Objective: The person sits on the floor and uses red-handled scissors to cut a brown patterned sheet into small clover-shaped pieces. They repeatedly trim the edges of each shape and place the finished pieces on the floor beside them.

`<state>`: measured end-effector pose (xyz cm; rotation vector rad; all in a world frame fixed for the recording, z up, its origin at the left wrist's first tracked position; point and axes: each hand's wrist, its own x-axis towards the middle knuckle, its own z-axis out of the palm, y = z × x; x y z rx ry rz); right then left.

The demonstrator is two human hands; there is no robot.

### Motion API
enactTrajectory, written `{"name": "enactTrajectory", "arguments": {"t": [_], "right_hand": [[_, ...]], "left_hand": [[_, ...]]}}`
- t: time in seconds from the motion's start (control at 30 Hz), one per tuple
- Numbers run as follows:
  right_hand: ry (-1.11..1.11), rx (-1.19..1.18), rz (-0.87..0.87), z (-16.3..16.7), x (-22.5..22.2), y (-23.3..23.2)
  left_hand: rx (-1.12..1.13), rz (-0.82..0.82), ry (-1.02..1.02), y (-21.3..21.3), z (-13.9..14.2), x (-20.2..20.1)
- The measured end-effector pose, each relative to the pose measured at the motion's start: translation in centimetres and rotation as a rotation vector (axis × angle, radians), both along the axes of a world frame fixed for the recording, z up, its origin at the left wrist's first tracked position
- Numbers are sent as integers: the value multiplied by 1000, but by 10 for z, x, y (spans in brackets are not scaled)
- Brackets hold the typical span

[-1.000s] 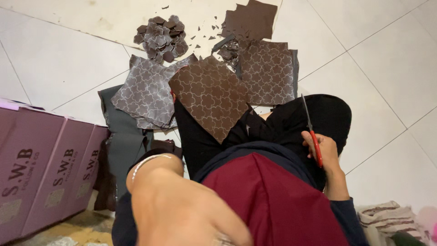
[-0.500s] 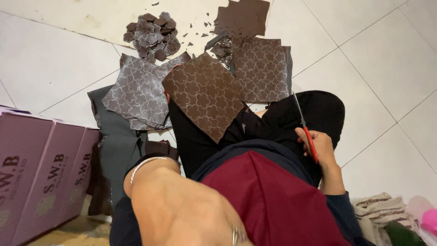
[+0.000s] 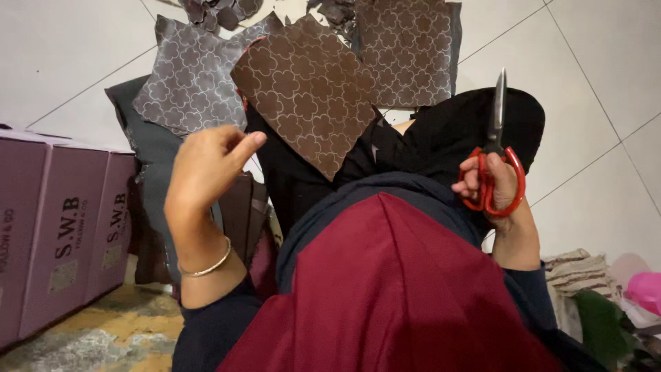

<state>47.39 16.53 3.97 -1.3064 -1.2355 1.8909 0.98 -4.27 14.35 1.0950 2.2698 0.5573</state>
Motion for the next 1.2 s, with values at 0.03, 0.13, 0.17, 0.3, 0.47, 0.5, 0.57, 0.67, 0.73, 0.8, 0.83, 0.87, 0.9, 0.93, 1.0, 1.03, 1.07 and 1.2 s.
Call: {"name": "enactTrajectory", "arguments": {"t": [0.03,0.13,0.17,0.3,0.47,0.5,0.57,0.67,0.73,0.8,0.83,0.87,0.9,0.93,1.0,1.03,1.07,1.2], "right_hand": [[42,-33,20,0,-2,4],[106,-89,79,1,-8,11],[92,-73,96,2,-11,12],[87,-106,215,5,-31,7],[-3,-48,300,14,-69,2],[-2,-28,306,15,-78,3],[9,-19,279,13,-97,9],[-28,37,224,4,-124,19],[-14,-8,189,0,-137,22],[60,-144,166,2,-145,22],[57,-113,193,6,-147,21],[52,-86,217,12,-148,19],[46,-60,240,20,-149,17],[113,-20,260,29,-150,15],[249,66,303,49,-154,7],[246,134,248,60,-157,3],[244,201,193,69,-160,-2],[297,362,49,96,-169,-24]], "left_hand": [[-13,-5,-53,3,-13,-2],[-39,13,-321,13,-50,3],[-31,39,-477,18,-63,9],[96,32,-675,32,-103,40],[522,75,-954,38,-112,57],[579,72,-969,37,-108,54],[531,157,-1091,30,-99,46],[619,184,-1329,18,-89,35],[680,172,-1437,11,-87,32],[694,165,-1469,5,-89,29],[690,140,-1493,3,-91,27],[681,115,-1520,0,-93,24],[671,90,-1548,-1,-96,21],[717,77,-1522,-2,-99,18],[854,84,-1476,1,-107,16],[934,185,-1488,5,-112,19],[1048,301,-1521,11,-118,26],[995,302,-1679,40,-140,77]]}}
